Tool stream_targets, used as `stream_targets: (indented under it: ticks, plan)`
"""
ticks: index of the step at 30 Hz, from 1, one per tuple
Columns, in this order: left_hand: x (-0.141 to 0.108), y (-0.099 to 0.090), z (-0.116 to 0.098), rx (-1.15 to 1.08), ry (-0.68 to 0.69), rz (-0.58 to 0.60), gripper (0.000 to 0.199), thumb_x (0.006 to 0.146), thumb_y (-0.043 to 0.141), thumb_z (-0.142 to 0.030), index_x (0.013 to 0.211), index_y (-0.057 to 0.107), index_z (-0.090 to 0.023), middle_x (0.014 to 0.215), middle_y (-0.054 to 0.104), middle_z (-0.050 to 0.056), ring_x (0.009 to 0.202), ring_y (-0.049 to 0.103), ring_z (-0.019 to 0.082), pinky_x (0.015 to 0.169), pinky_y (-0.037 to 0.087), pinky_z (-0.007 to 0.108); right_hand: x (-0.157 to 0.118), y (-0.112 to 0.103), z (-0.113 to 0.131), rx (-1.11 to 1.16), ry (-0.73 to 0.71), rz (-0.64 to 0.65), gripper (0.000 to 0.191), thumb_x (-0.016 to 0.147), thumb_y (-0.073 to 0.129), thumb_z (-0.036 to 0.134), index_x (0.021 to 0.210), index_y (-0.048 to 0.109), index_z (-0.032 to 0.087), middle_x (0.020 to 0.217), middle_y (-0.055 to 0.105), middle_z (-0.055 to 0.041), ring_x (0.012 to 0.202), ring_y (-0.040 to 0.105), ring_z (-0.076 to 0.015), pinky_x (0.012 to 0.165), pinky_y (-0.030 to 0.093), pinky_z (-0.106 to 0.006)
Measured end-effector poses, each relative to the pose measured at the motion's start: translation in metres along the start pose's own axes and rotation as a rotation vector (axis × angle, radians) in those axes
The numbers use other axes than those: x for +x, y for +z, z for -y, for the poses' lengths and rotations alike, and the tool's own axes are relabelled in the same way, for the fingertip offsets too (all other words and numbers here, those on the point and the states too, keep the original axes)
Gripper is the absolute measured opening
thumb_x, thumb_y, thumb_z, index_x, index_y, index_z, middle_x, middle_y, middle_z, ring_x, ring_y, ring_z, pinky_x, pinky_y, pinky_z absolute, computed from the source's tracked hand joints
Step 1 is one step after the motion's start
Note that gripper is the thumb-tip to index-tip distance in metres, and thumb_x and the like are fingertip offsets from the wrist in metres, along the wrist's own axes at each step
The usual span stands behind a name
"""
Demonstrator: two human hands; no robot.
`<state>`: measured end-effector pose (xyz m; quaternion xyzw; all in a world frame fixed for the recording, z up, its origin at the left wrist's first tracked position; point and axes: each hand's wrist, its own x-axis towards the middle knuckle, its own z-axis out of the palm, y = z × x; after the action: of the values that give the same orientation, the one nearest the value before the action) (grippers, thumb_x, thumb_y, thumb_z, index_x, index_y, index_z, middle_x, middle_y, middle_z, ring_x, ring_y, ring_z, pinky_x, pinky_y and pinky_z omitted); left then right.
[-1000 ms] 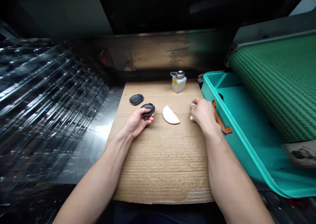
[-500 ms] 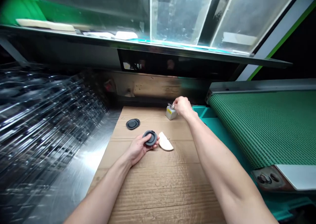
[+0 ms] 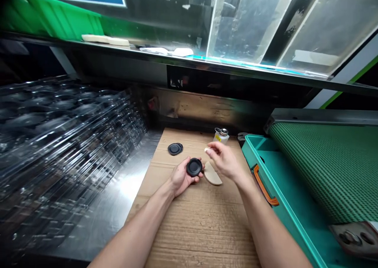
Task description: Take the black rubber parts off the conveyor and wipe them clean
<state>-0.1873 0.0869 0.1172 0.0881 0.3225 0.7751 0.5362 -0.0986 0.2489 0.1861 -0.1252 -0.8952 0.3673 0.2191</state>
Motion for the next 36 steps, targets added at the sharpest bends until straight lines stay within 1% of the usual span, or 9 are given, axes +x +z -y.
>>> stream_targets:
  ticks: [3, 5, 7, 11, 17, 20, 23, 28, 36]
  plan:
    - [0.004, -0.002, 0.007, 0.071, 0.044, -0.056, 0.038, 0.092, 0.045, -0.046, 0.099, 0.059, -0.011, 0.079, 0.067, 0.010, 0.056, 0.062, 0.016, 0.046, 0.040, 0.024, -0.023, 0.034, 0.002, -0.109, -0.032, 0.014, 0.030, 0.093, 0.049, 0.042, 0.102, 0.068, 0.020, 0.096, 0.069, -0.0064, 0.087, 0.063, -0.0191, 0.078, 0.049, -0.031]
    - [0.006, -0.004, 0.012, 0.127, 0.081, -0.077, 0.039, 0.089, 0.049, -0.049, 0.093, 0.059, -0.011, 0.070, 0.065, 0.008, 0.055, 0.062, 0.017, 0.045, 0.040, 0.024, -0.027, 0.045, -0.001, -0.209, -0.072, 0.015, 0.027, 0.094, 0.046, 0.037, 0.099, 0.068, 0.021, 0.095, 0.068, -0.0063, 0.088, 0.063, -0.0189, 0.081, 0.048, -0.031]
    - [0.008, -0.005, 0.017, 0.183, 0.116, -0.084, 0.043, 0.087, 0.050, -0.053, 0.089, 0.060, -0.011, 0.063, 0.063, 0.006, 0.051, 0.059, 0.016, 0.045, 0.040, 0.024, -0.029, 0.050, -0.006, -0.265, -0.088, 0.023, 0.027, 0.095, 0.043, 0.033, 0.099, 0.066, 0.020, 0.095, 0.067, -0.0061, 0.089, 0.062, -0.0184, 0.082, 0.047, -0.030]
    - [0.011, -0.004, 0.024, 0.327, 0.153, -0.081, 0.054, 0.085, 0.047, -0.063, 0.084, 0.063, -0.011, 0.053, 0.060, 0.003, 0.042, 0.050, 0.012, 0.044, 0.039, 0.023, -0.037, 0.048, -0.012, -0.350, -0.053, 0.051, 0.025, 0.095, 0.041, 0.031, 0.095, 0.064, 0.021, 0.091, 0.066, -0.0051, 0.083, 0.061, -0.0178, 0.078, 0.046, -0.029]
    - [0.012, -0.001, 0.026, 0.411, 0.159, -0.182, 0.054, 0.085, 0.044, -0.064, 0.088, 0.062, -0.013, 0.052, 0.061, 0.004, 0.042, 0.053, 0.014, 0.041, 0.040, 0.023, -0.047, 0.045, -0.012, -0.282, 0.023, 0.011, 0.024, 0.094, 0.044, 0.034, 0.087, 0.064, 0.021, 0.079, 0.064, -0.0013, 0.074, 0.060, -0.0159, 0.068, 0.042, -0.026]
    - [0.012, -0.002, 0.026, 0.455, 0.162, -0.173, 0.051, 0.086, 0.043, -0.061, 0.086, 0.061, -0.014, 0.052, 0.061, 0.003, 0.041, 0.053, 0.014, 0.042, 0.041, 0.024, -0.045, 0.047, -0.013, -0.280, 0.004, 0.004, 0.024, 0.094, 0.044, 0.034, 0.088, 0.062, 0.021, 0.082, 0.064, -0.0020, 0.075, 0.060, -0.0160, 0.068, 0.042, -0.026]
    - [0.013, -0.004, 0.027, 0.519, 0.211, -0.159, 0.048, 0.088, 0.043, -0.059, 0.083, 0.060, -0.015, 0.055, 0.062, 0.003, 0.042, 0.053, 0.013, 0.043, 0.041, 0.023, -0.043, 0.050, -0.015, -0.362, 0.010, 0.041, 0.022, 0.094, 0.044, 0.033, 0.087, 0.061, 0.021, 0.085, 0.065, -0.0028, 0.076, 0.060, -0.0164, 0.070, 0.042, -0.027]
    - [0.014, -0.008, 0.029, 0.651, 0.218, -0.151, 0.046, 0.089, 0.041, -0.060, 0.088, 0.056, -0.017, 0.061, 0.063, 0.001, 0.044, 0.058, 0.014, 0.044, 0.046, 0.024, -0.044, 0.052, -0.012, -0.475, 0.018, 0.032, 0.020, 0.094, 0.043, 0.030, 0.090, 0.061, 0.021, 0.090, 0.066, -0.0043, 0.079, 0.061, -0.0171, 0.070, 0.040, -0.027]
    - [0.011, -0.002, 0.028, 0.771, 0.231, -0.124, 0.048, 0.090, 0.036, -0.062, 0.085, 0.052, -0.017, 0.065, 0.060, 0.001, 0.044, 0.058, 0.013, 0.042, 0.046, 0.023, -0.044, 0.046, -0.005, -0.560, 0.008, 0.066, 0.020, 0.095, 0.043, 0.026, 0.086, 0.061, 0.019, 0.090, 0.066, -0.0036, 0.080, 0.061, -0.0151, 0.070, 0.037, -0.025]
